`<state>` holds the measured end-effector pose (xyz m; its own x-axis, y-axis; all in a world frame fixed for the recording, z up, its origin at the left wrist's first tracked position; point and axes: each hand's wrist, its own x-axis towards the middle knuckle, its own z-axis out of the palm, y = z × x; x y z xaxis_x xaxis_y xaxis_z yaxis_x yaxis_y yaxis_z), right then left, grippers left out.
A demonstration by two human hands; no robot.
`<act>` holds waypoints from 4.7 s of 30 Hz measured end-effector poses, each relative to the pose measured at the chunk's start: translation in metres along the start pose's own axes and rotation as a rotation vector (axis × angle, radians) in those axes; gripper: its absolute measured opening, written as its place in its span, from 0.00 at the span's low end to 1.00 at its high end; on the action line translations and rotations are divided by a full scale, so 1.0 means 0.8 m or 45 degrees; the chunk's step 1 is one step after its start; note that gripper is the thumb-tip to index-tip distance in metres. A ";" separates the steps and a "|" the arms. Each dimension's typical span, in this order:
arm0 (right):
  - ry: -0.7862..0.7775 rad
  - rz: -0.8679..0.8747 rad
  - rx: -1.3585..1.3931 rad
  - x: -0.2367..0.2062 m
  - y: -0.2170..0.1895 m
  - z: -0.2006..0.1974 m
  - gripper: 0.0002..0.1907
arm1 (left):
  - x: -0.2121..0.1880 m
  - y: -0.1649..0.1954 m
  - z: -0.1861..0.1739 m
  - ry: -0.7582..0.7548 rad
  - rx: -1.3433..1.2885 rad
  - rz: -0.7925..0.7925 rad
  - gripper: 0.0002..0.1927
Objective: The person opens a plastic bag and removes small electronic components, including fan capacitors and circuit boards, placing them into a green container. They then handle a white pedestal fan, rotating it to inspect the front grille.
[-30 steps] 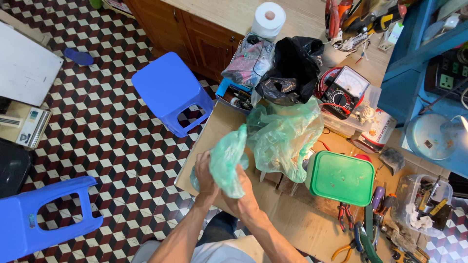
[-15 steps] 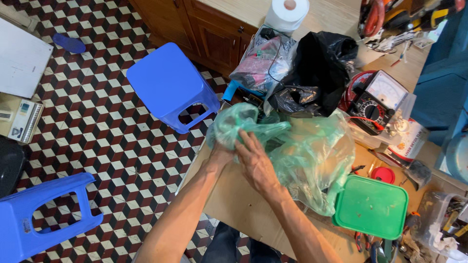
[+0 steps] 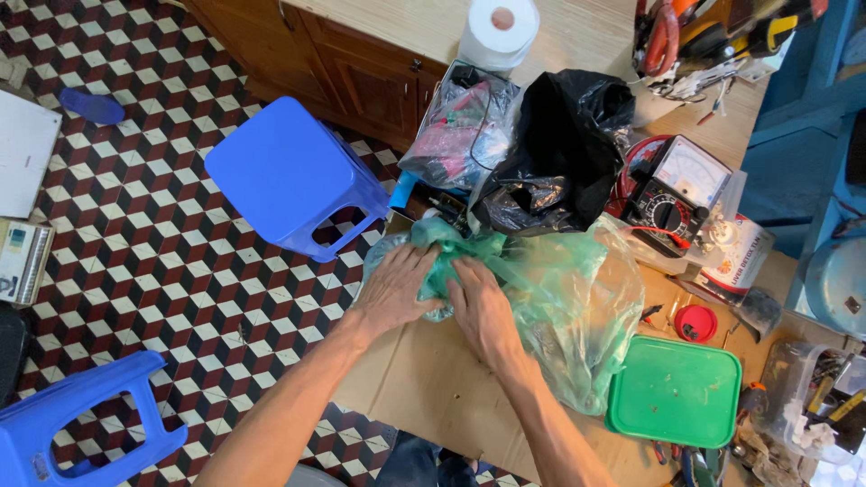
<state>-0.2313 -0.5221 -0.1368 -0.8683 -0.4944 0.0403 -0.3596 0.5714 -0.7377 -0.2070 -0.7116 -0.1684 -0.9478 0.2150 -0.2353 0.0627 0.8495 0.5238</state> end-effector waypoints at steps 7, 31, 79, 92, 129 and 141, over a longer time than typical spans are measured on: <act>0.646 0.413 -0.503 -0.085 -0.073 -0.123 0.51 | 0.048 0.006 -0.003 -0.113 -0.009 -0.105 0.34; 0.037 0.738 0.820 -0.137 -0.123 -0.149 0.13 | -0.068 0.169 0.070 0.268 -1.156 0.081 0.42; 0.091 0.777 2.151 -0.731 -0.117 -0.219 0.28 | -0.445 0.551 -0.027 -0.054 0.026 1.252 0.58; -0.392 1.094 1.982 -0.509 -0.115 -0.188 0.41 | -0.356 0.375 -0.021 -0.261 -1.353 -0.194 0.36; 0.181 0.863 -0.244 -0.018 0.050 0.003 0.50 | 0.010 0.126 -0.043 0.420 -0.805 -0.106 0.32; 0.516 0.587 -0.133 -0.121 -0.031 -0.040 0.43 | 0.193 0.180 -0.061 0.002 0.248 0.350 0.44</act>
<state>-0.1494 -0.4675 -0.1009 -0.9955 0.0947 0.0006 0.0698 0.7381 -0.6711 -0.3596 -0.5793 -0.0896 -0.8875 0.4486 -0.1057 0.3747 0.8359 0.4012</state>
